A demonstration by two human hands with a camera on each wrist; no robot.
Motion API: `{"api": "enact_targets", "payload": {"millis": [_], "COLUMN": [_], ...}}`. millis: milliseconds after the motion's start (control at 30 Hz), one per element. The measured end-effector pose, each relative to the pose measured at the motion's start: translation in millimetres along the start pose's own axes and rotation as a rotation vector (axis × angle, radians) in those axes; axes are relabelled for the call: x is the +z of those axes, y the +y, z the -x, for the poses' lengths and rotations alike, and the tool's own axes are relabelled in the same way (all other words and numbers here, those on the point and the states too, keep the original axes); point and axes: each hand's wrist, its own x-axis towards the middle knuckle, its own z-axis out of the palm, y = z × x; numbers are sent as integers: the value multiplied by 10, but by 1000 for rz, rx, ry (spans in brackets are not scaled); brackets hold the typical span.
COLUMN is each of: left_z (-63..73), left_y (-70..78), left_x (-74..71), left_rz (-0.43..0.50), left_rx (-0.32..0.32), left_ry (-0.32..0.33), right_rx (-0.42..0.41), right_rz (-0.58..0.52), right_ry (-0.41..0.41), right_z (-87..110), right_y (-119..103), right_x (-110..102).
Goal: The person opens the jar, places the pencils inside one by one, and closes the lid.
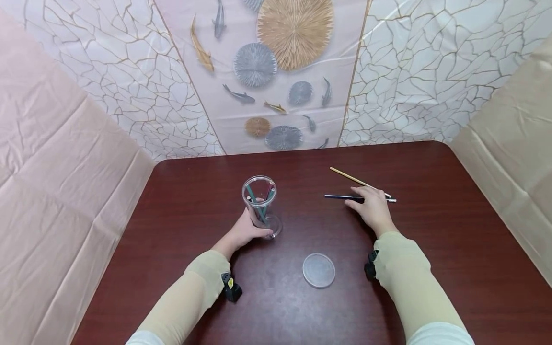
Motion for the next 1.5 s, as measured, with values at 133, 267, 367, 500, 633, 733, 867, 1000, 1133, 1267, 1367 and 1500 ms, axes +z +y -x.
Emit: {"api": "enact_targets", "payload": {"millis": [133,267,367,500,633,733,867,1000,1133,1267,1367,1500], "left_z": [39,67,71,69,69,67,72,77,80,86,94,98], "left_y": [186,257,270,270,269,270,268,267,265,260,262,270], "left_x": [-1,9,12,11,8,5,3,-4,-17,-29,-36,-48], "left_rz": [6,-22,-37,-37,-23,-19,-22,-26,-41,-36,-31,-35], "left_rx": [4,0,2,6,10,11,3,0,-10,-22,-26,-23], "left_ry": [-31,-39,-35,-37,-43,-39,-32,-33,-28,-25,-22,-14], "right_rx": [-3,0,7,-14,-52,-67,-73,-62,-18,30,62,142], "right_rz": [0,19,34,45,46,57,63,52,32,-6,-34,-82], "right_ry": [-2,-20,-23,1,25,23,23,38,52,63,86,151], "right_z": [20,35,49,77,81,68,43,4,-31,-56,-75,-110], "right_y": [13,51,85,113,110,83,23,-68,-192,-300,-373,-532], "right_x": [-7,0,12,38,68,77,65,36,-1,-39,-65,-128]}}
